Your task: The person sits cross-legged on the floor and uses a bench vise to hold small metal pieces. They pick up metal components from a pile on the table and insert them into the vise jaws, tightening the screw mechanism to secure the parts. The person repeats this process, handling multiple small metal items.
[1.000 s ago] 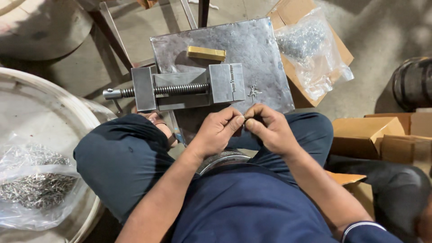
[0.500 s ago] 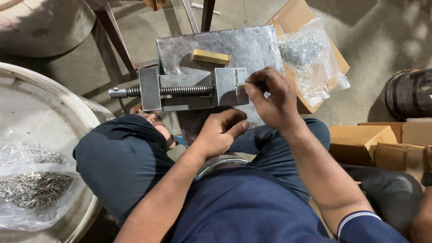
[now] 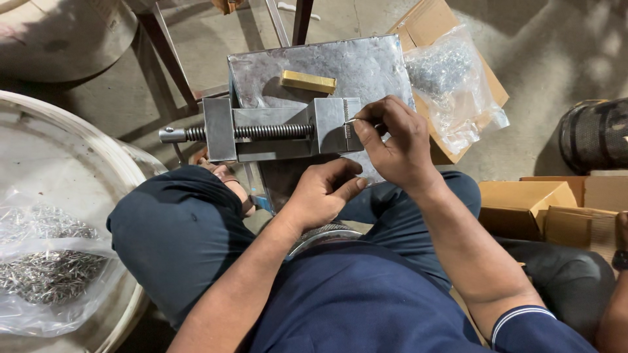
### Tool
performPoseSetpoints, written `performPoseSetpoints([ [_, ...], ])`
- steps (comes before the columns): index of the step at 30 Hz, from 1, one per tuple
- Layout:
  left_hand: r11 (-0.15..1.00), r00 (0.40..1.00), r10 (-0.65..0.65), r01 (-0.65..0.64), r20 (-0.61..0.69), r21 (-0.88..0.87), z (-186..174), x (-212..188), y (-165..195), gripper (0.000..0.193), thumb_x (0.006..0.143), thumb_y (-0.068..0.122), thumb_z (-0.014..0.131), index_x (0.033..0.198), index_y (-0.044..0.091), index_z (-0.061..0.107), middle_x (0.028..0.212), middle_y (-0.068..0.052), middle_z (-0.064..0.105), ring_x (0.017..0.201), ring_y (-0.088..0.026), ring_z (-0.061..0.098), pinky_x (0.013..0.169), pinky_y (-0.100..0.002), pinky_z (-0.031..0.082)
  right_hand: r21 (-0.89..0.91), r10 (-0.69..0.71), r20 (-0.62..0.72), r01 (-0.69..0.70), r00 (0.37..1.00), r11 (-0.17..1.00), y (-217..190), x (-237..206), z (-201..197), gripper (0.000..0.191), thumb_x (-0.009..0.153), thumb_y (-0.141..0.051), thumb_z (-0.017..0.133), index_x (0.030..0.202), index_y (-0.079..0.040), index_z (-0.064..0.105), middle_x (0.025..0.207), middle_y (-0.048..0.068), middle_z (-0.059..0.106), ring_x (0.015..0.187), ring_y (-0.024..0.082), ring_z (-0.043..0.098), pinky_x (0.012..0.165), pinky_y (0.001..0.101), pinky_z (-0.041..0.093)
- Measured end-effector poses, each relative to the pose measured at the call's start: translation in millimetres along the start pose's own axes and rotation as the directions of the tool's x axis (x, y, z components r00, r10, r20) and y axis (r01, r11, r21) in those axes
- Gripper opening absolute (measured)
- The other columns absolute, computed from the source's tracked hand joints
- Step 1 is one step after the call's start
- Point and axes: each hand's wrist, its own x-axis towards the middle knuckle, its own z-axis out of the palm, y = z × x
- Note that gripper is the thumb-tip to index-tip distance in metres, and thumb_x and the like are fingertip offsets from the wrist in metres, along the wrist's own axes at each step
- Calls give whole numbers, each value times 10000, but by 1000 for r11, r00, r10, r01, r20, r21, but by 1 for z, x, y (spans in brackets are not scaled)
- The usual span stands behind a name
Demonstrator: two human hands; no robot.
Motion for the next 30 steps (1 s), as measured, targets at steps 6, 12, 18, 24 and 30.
performPoseSetpoints([
  [6, 999, 999, 42, -42, -3, 14, 0, -1, -1, 298, 946, 239, 739, 1125, 3, 700, 911, -37, 750, 799, -71, 645, 726, -262, 557, 20, 22, 16, -23, 1000, 1000, -2, -8, -8, 110, 954, -12, 730, 1024, 11, 649, 941, 89, 680, 800, 190, 700, 695, 281, 555],
  [12, 993, 995, 95, -93, 17, -72, -2, -2, -8, 292, 980, 213, 737, 1153, -11, 668, 815, -23, 664, 730, -55, 547, 647, -245, 491, -46, -70, 94, 75, 993, 996, -10, -12, -16, 101, 951, -27, 740, 1017, -18, 663, 961, 97, 672, 843, 231, 695, 723, 327, 551],
  [18, 989, 991, 129, -127, 20, -74, -2, -1, -10, 280, 988, 186, 724, 1166, -17, 651, 821, -2, 683, 727, -32, 562, 638, -224, 498, -196, -135, 137, 161, 981, 967, -20, -6, -19, 96, 932, -38, 766, 990, -47, 690, 923, 80, 664, 807, 263, 680, 680, 363, 527],
  [24, 986, 991, 128, -124, 28, -108, -3, -2, -8, 298, 990, 192, 719, 1178, -27, 643, 871, -20, 694, 777, -41, 592, 687, -227, 521, -171, -153, 118, 172, 981, 970, -20, -5, -18, 116, 937, -51, 774, 1017, -42, 691, 935, 77, 664, 813, 249, 686, 682, 351, 539],
  [30, 993, 993, 114, -113, 23, -44, -3, -2, -6, 319, 984, 208, 721, 1186, -28, 646, 859, -33, 707, 767, -53, 608, 689, -235, 530, -164, -169, 114, 187, 979, 969, -17, -8, -17, 109, 943, -50, 775, 1018, -43, 696, 948, 72, 668, 828, 233, 699, 693, 337, 556],
])
